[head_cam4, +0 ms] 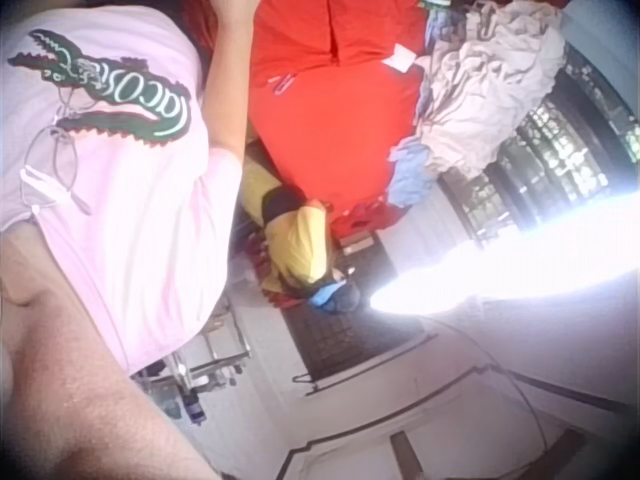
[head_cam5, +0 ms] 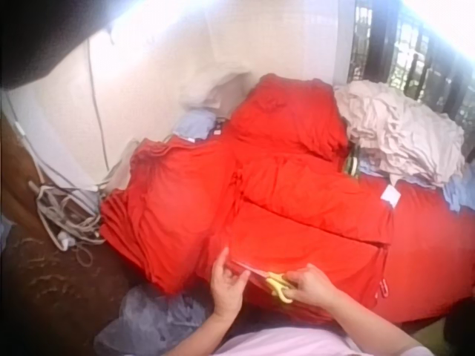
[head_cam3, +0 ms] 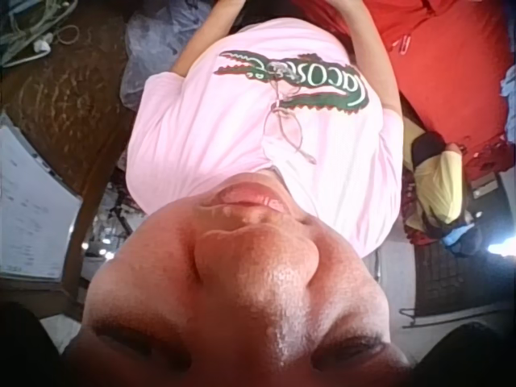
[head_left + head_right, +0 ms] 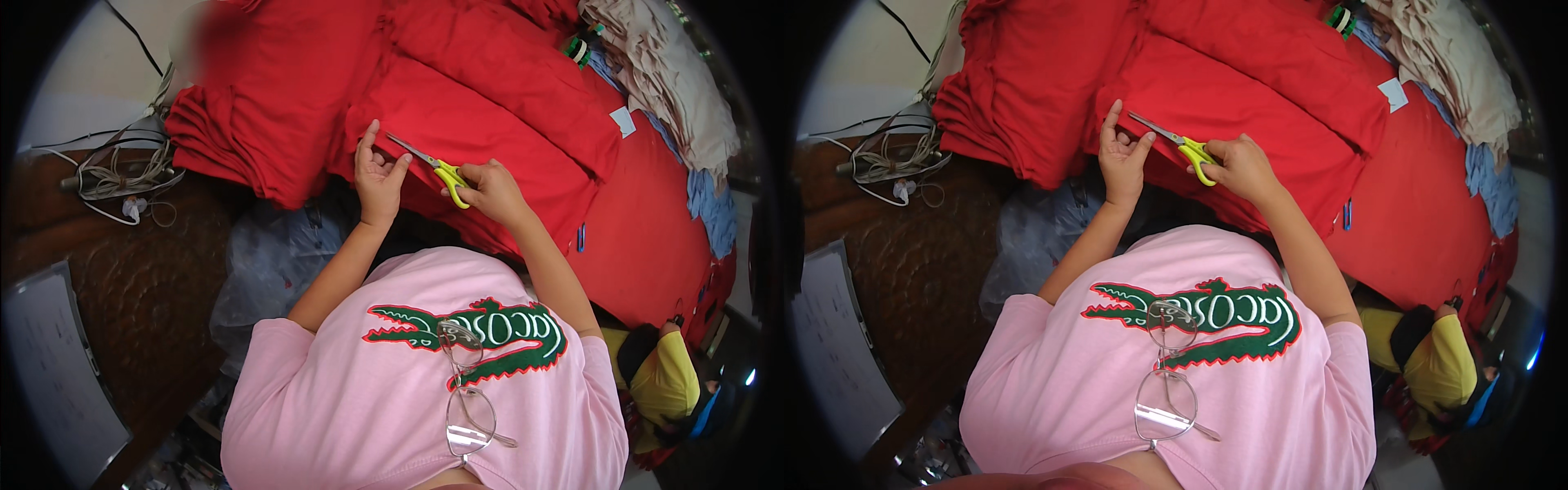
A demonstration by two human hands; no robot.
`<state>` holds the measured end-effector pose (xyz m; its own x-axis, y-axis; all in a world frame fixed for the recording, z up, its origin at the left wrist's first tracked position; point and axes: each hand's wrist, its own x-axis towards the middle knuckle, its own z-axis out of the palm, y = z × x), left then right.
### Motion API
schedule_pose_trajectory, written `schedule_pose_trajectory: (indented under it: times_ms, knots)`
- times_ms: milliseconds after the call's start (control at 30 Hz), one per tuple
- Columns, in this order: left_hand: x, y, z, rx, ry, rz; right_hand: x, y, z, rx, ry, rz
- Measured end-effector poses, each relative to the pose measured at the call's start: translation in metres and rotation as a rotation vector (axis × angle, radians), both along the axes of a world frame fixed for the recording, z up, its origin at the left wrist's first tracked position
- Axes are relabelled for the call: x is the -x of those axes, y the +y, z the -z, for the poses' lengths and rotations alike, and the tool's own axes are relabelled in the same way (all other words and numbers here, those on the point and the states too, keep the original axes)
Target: The person attaches tags to red shirts using a tagging gun, organizes the shirts in a stack, and trims excess threads from the collars with shears.
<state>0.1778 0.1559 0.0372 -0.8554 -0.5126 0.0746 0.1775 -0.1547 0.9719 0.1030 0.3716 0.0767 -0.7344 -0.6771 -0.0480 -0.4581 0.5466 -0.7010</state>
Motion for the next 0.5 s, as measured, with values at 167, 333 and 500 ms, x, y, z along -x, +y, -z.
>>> schedule_pose_trajectory:
  times_ms: [167,333,500]
  knots:
    - [0.002,-0.008,0.012,0.023,-0.046,0.011,-0.008,0.029,0.019,0.367,-0.41,0.446]
    - [-0.001,-0.022,0.038,0.173,-0.061,0.05,-0.029,0.12,0.023,0.45,-0.211,0.877]
    - [-0.013,-0.061,0.032,0.979,-0.248,0.022,-0.102,0.178,0.02,0.011,-0.104,0.818]
